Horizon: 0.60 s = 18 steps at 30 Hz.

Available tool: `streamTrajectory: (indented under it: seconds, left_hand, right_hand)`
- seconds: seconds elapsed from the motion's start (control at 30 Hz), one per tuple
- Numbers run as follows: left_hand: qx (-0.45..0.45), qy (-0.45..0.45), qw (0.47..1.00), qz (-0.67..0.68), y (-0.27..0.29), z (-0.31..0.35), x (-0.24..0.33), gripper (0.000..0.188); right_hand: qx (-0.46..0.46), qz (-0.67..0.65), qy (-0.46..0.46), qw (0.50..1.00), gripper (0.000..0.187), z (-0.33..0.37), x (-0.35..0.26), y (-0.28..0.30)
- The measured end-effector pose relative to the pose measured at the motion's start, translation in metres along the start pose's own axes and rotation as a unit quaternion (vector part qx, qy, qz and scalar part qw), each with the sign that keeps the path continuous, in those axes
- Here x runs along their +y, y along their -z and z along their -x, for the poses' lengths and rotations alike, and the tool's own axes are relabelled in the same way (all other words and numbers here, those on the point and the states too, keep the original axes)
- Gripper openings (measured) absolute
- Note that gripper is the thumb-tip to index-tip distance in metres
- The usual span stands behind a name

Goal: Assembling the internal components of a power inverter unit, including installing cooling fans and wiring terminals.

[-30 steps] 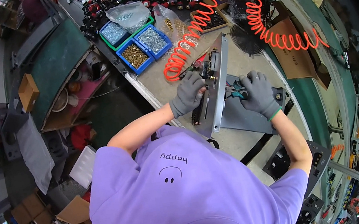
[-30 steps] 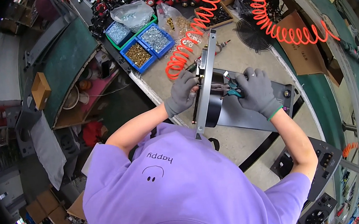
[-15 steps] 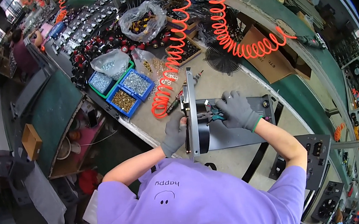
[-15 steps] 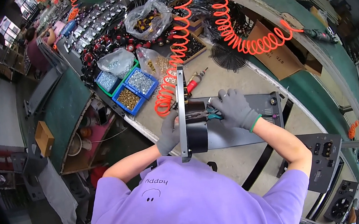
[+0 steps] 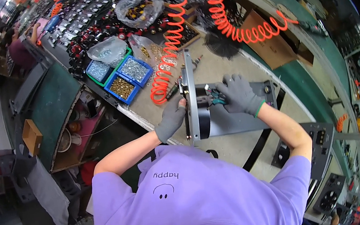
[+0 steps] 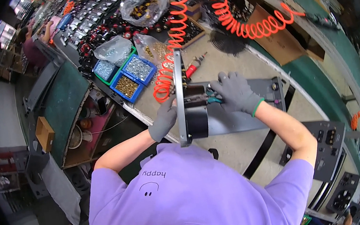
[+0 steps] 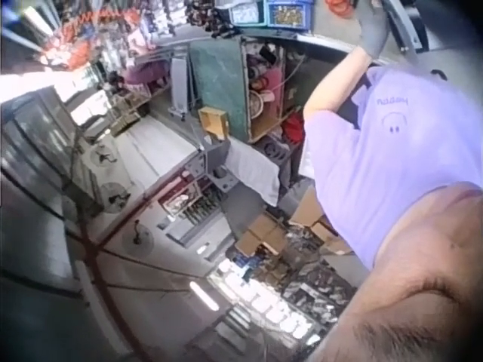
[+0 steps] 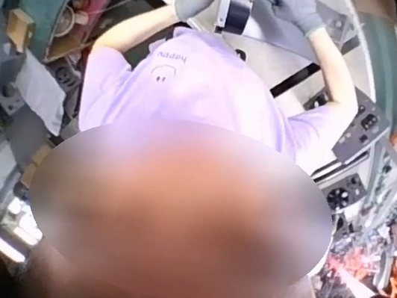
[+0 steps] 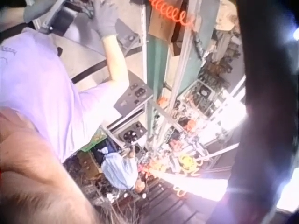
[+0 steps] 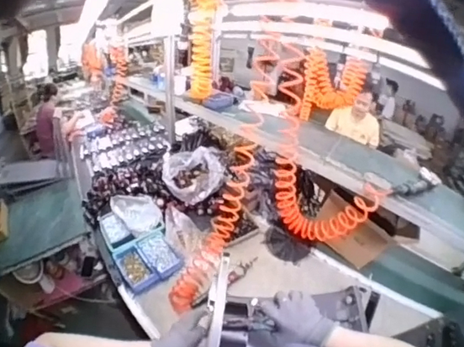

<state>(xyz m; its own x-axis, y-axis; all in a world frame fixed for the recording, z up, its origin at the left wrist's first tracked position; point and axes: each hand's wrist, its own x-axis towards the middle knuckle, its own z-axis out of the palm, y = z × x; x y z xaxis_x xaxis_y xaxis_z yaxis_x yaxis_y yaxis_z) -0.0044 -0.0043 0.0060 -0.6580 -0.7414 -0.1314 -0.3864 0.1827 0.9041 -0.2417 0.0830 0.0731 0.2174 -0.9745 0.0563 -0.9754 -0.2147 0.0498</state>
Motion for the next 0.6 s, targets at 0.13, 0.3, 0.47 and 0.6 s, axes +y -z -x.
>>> streamTrajectory:
  seconds: [0.13, 0.3, 0.47, 0.6]
  left_hand:
    - [0.109, -0.093, 0.986, 0.078, -0.018, 0.004, -0.007, 0.017]
    - [0.085, -0.091, 0.988, 0.087, -0.033, -0.004, -0.057, 0.018]
    - [0.056, -0.080, 0.988, 0.119, -0.032, -0.007, -0.064, 0.022]
    - [0.055, -0.073, 0.985, 0.148, -0.025, -0.002, -0.074, 0.026]
  right_hand:
    - [0.024, -0.032, 0.002, 0.999, 0.043, -0.001, 0.002, 0.001]
    - [0.002, -0.047, 0.010, 0.999, 0.042, -0.002, 0.008, -0.002]
    - [0.014, -0.054, 0.017, 0.998, 0.044, 0.002, 0.009, -0.002]
    - [0.001, -0.083, 0.010, 0.996, 0.044, 0.007, 0.005, 0.000]
